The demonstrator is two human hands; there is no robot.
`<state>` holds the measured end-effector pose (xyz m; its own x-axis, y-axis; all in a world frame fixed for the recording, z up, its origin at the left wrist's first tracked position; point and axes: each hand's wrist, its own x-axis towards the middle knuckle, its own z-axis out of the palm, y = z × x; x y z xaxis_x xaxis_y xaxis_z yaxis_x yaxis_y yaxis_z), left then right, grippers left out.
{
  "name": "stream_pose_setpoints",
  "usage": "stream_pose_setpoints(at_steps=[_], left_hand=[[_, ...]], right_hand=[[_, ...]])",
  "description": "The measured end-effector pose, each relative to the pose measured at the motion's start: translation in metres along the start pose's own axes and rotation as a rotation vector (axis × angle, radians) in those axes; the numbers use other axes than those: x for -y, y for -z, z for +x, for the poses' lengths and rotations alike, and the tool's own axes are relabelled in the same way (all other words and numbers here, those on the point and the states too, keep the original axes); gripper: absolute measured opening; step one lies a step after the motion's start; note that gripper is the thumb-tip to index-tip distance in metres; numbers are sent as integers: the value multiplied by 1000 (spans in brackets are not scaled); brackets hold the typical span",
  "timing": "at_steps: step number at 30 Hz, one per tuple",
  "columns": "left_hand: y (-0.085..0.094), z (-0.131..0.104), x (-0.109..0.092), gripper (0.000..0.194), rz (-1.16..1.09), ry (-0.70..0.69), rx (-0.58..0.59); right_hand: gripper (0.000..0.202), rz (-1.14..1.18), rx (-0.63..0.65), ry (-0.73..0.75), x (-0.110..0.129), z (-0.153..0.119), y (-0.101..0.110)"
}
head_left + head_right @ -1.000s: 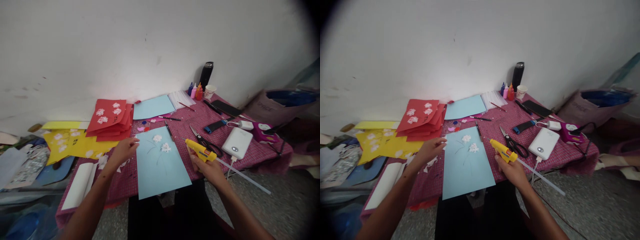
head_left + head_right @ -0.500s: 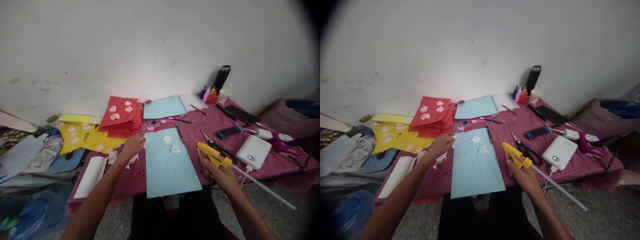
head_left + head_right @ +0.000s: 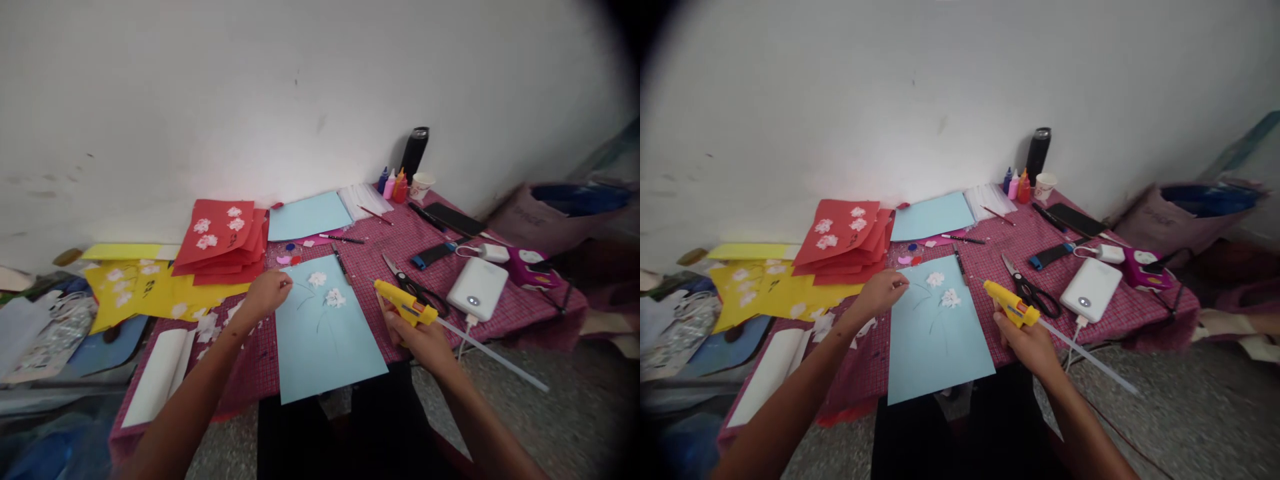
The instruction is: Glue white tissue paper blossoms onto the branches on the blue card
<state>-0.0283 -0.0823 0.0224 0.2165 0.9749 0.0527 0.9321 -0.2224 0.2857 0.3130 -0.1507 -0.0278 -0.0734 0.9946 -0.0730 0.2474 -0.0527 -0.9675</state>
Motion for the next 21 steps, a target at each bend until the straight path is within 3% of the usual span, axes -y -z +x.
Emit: stream_pose_setpoints(at_steps=[4, 9, 13, 21], left_hand=[[-13, 7, -52, 18, -382, -103, 51], [-39, 29, -97, 20, -492, -120, 134], [-50, 44, -102, 25, -419, -13, 261], [-57, 50, -96, 26, -313, 58, 235]], right_hand=[[29, 65, -38, -17, -3, 0, 0], [31, 76, -63, 1, -6, 1, 2], [37, 34, -47, 11, -5, 0, 3], [34, 80, -14, 7, -4, -1, 2]])
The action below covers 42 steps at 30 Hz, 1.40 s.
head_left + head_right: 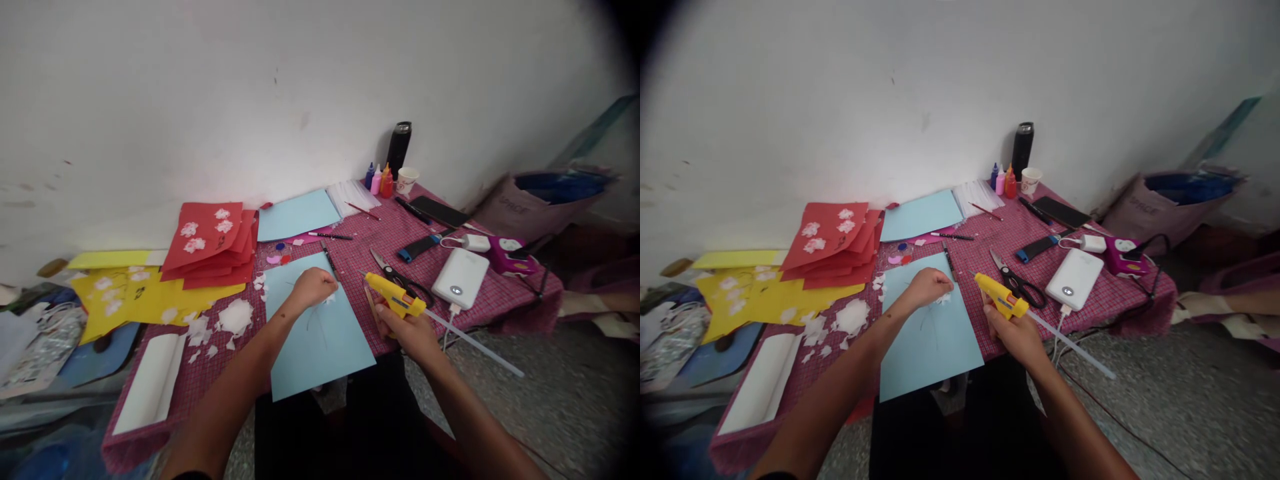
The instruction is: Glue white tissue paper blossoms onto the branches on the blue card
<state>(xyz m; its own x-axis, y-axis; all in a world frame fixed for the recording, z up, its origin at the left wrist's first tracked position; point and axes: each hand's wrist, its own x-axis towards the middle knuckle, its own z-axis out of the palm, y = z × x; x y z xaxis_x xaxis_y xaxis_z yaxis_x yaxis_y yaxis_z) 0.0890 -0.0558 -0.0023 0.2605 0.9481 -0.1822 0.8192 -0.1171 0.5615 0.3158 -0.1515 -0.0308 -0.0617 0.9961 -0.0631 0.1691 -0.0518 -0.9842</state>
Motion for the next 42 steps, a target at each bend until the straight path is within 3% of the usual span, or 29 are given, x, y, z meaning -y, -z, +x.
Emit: stream_pose_setpoints(at_steps=[10, 31, 42], left_hand=[[-2, -4, -1, 26, 87, -83, -5], [7, -13, -5, 29, 161, -76, 22], [33, -46, 14, 36, 190, -117, -187]], right_hand=[[35, -28, -5, -38, 2, -1, 0], [35, -29, -13, -31, 1, -1, -1], [28, 44, -12, -16, -7, 2, -3]])
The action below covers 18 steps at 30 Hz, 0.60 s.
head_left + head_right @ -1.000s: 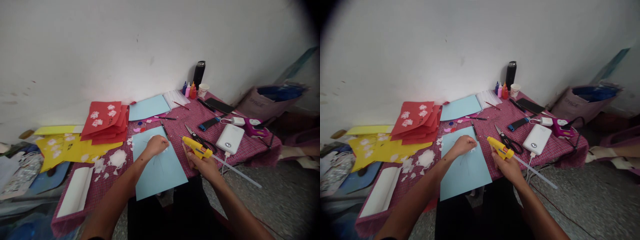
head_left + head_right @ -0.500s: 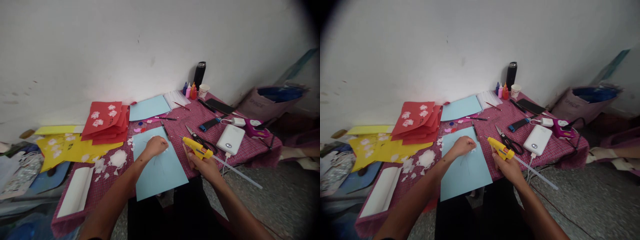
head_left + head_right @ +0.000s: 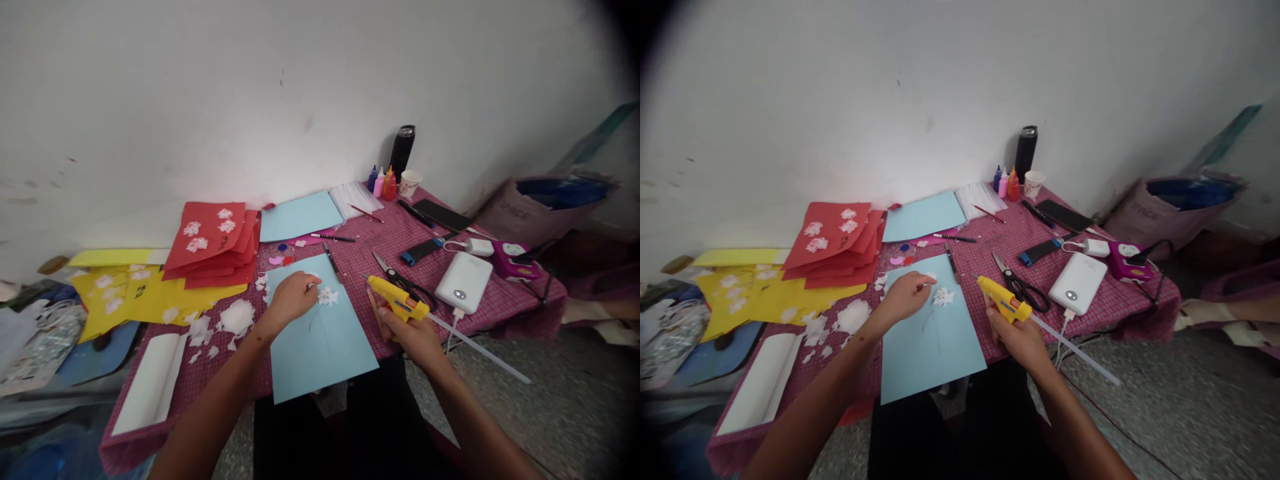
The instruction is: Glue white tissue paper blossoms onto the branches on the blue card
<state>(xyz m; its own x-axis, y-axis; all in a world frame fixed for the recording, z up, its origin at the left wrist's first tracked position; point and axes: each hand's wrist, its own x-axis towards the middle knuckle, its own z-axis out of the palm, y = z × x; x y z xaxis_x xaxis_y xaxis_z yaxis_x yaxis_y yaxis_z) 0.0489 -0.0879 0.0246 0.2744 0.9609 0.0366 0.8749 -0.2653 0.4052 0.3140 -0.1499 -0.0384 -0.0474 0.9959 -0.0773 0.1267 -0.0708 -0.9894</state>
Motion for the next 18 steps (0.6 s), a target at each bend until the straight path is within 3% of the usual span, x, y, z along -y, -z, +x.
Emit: stream_pose_setpoints(at_steps=[9, 13, 18], left_hand=[[24, -50, 64, 30, -37, 150, -167], [14, -70, 62, 28, -73, 73, -172], [-12, -79, 49, 27, -140, 25, -233]], right_hand=[[28, -2, 8, -21, 16, -5, 3], [31, -37, 181, -61, 42, 1, 11], [25, -183, 412, -136, 65, 41, 21]])
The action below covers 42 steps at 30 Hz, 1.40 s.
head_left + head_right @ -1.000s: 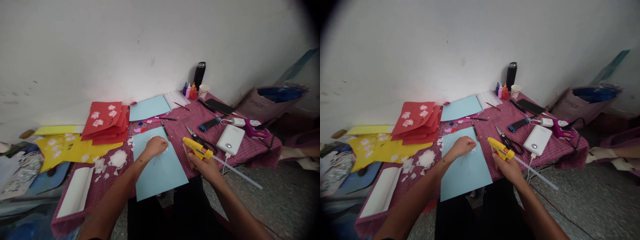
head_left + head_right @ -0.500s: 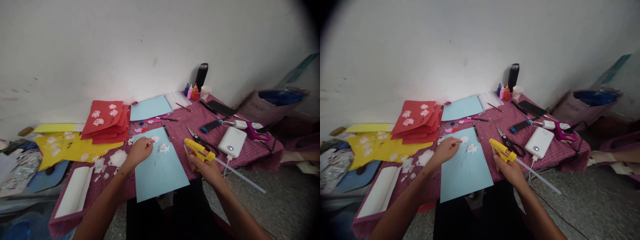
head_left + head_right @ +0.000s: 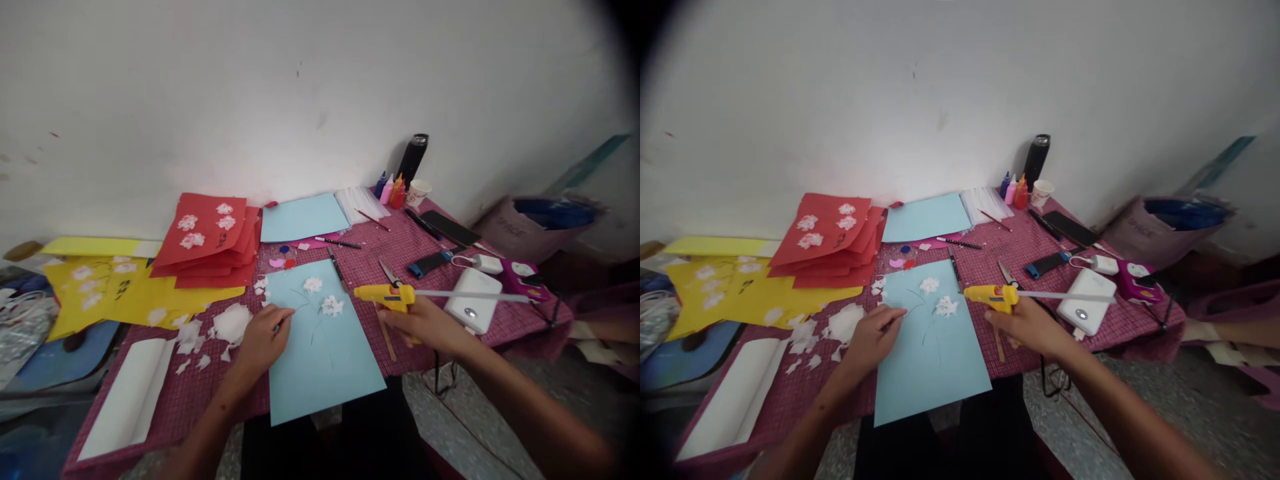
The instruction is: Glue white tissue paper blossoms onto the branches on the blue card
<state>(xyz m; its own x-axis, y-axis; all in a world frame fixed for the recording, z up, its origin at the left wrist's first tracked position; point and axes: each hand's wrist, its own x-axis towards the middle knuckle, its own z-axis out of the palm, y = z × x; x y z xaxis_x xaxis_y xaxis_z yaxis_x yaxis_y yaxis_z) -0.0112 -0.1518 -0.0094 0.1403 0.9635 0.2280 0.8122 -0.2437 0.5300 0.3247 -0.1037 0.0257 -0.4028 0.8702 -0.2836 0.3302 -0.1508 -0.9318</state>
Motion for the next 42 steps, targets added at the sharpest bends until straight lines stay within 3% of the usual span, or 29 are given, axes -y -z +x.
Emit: stream_pose_setpoints(at_steps=[3, 8, 19, 29, 42], left_hand=[[-9, -2, 2, 26, -17, -17, -28], [-13, -2, 9, 26, 37, -60, 57], [-14, -2, 10, 24, 109, -102, 106], [-17, -5, 16, 23, 131, -108, 110], [-17, -2, 15, 23, 146, -120, 117]], right_hand=[[24, -50, 68, -86, 12, 22, 10], [18, -200, 108, -113, 29, 45, 11], [17, -460, 255, -212, 35, 63, 21], [6, -440, 252, -100, 34, 70, 18], [15, -632, 334, -18, 29, 77, 26]])
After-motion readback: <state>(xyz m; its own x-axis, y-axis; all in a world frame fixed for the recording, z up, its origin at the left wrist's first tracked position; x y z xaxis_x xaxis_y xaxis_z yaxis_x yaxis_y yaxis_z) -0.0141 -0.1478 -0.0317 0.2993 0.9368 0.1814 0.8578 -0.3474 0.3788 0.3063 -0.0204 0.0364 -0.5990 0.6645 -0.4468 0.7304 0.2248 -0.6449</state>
